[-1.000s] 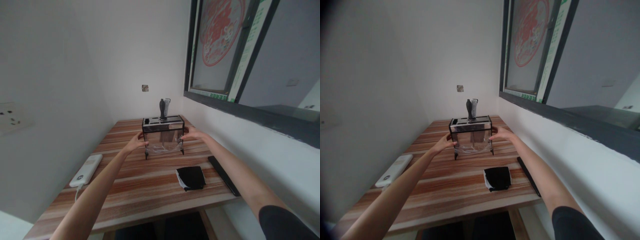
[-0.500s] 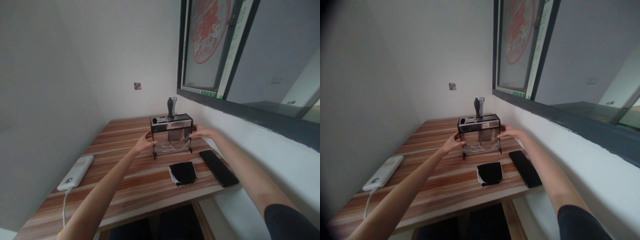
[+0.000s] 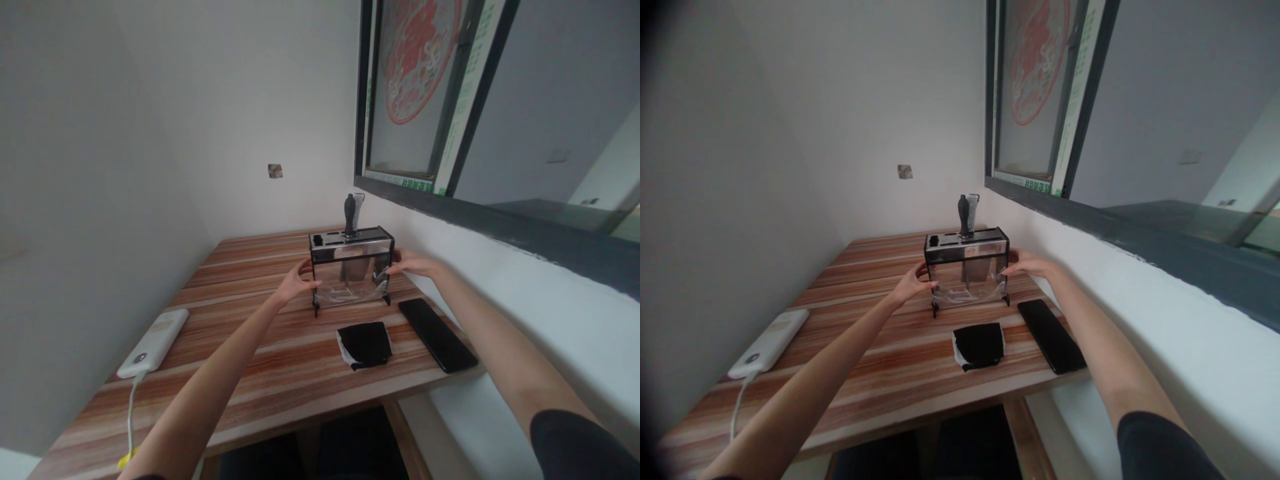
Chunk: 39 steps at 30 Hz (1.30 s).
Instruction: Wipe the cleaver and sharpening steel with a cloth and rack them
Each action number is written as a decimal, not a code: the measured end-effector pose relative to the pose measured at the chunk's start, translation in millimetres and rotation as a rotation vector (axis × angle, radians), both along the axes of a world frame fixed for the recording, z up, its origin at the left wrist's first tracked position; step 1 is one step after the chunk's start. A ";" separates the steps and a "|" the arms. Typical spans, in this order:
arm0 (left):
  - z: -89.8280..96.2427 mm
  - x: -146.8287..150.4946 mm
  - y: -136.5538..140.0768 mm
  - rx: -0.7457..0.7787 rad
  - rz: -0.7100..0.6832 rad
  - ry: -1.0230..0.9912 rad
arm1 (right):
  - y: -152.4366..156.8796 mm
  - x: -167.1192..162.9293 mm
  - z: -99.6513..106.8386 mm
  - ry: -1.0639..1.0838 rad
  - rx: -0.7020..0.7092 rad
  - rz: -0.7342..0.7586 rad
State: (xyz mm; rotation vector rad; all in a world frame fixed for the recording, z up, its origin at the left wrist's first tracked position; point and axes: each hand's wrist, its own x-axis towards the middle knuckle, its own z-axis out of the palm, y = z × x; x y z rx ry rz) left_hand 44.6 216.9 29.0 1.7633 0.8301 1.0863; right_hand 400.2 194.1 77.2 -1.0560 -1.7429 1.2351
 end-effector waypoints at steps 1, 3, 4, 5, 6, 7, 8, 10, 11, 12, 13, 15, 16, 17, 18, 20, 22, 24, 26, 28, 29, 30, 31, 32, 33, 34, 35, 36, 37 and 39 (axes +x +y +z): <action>-0.9 0.6 0.6 -0.004 -0.003 -0.003 | 0.1 1.1 -1.1 0.000 0.003 -0.002; -2.4 1.9 1.8 -0.011 -0.011 -0.008 | 0.7 3.8 -3.3 0.002 0.011 -0.002; -2.8 2.7 2.1 -0.014 -0.016 -0.010 | 1.0 5.3 -4.2 0.003 0.014 0.000; -2.9 3.5 2.3 -0.018 -0.020 -0.012 | 1.2 6.7 -5.0 0.002 0.015 0.002; -2.8 4.3 2.3 -0.020 -0.025 -0.014 | 1.4 8.0 -5.6 0.001 0.015 0.003; -2.5 5.2 2.2 -0.023 -0.030 -0.016 | 1.6 9.2 -6.1 0.001 0.014 0.003; -2.1 6.1 2.1 -0.024 -0.034 -0.019 | 1.8 10.3 -6.6 0.003 0.015 0.003; -1.6 7.8 2.4 -0.026 -0.044 -0.025 | 2.3 12.1 -8.1 0.014 0.016 0.005; -1.6 8.5 2.9 -0.025 -0.049 -0.027 | 2.6 12.8 -9.0 0.022 0.015 0.005; -1.8 9.1 3.5 -0.024 -0.052 -0.028 | 2.8 13.4 -10.1 0.032 0.010 0.005; -2.2 9.4 4.4 -0.022 -0.054 -0.028 | 3.1 13.9 -11.3 0.042 0.004 0.005; -3.3 9.7 6.2 -0.017 -0.056 -0.026 | 3.7 14.7 -13.4 0.066 -0.015 0.000; -3.7 9.6 6.9 -0.015 -0.057 -0.025 | 3.9 15.0 -14.1 0.076 -0.024 -0.004; -3.9 9.6 7.3 -0.013 -0.058 -0.023 | 4.1 15.2 -14.6 0.084 -0.032 -0.007; -3.9 9.7 7.5 -0.012 -0.060 -0.022 | 4.1 15.3 -14.8 0.089 -0.039 -0.008; -3.0 10.1 7.0 -0.015 -0.068 -0.021 | 3.8 15.1 -14.6 0.093 -0.046 -0.006; -1.1 10.7 5.4 -0.020 -0.079 -0.023 | 2.4 14.5 -14.2 0.094 -0.051 -0.002; 1.1 11.3 3.3 -0.027 -0.087 -0.025 | 0.0 13.6 -14.3 0.098 -0.057 -0.005; 2.9 11.7 1.4 -0.032 -0.089 -0.026 | -3.1 12.6 -14.7 0.104 -0.071 -0.014; 3.8 12.3 0.1 -0.037 -0.089 -0.028 | -6.6 11.0 -14.8 0.111 -0.089 -0.028; 3.6 12.8 -0.3 -0.038 -0.089 -0.030 | -8.4 9.9 -14.4 0.110 -0.091 -0.032; 3.0 13.4 -0.6 -0.038 -0.089 -0.031 | -10.4 8.6 -13.8 0.104 -0.084 -0.033; 1.8 13.9 -0.9 -0.037 -0.087 -0.032 | -12.7 7.0 -13.0 0.090 -0.066 -0.029; 0.1 14.2 -1.4 -0.035 -0.080 -0.031 | -15.4 5.4 -12.2 0.070 -0.036 -0.023; -2.0 14.2 -2.6 -0.033 -0.066 -0.030 | -18.9 3.7 -11.6 0.049 0.003 -0.021; -4.3 13.6 -4.6 -0.028 -0.044 -0.026 | -23.3 2.1 -11.6 0.030 0.046 -0.036; -6.6 12.3 -7.9 -0.022 -0.015 -0.023 | -29.0 0.8 -12.2 0.014 0.093 -0.076; -8.7 10.1 -12.8 -0.008 0.023 -0.021 | -36.0 -0.2 -13.9 0.001 0.140 -0.146; -10.4 7.1 -19.6 0.015 0.064 -0.024 | -44.4 -1.1 -16.5 -0.013 0.180 -0.247; -11.5 -0.6 -38.9 0.096 0.155 -0.049 | -64.6 -3.7 -25.1 -0.059 0.229 -0.497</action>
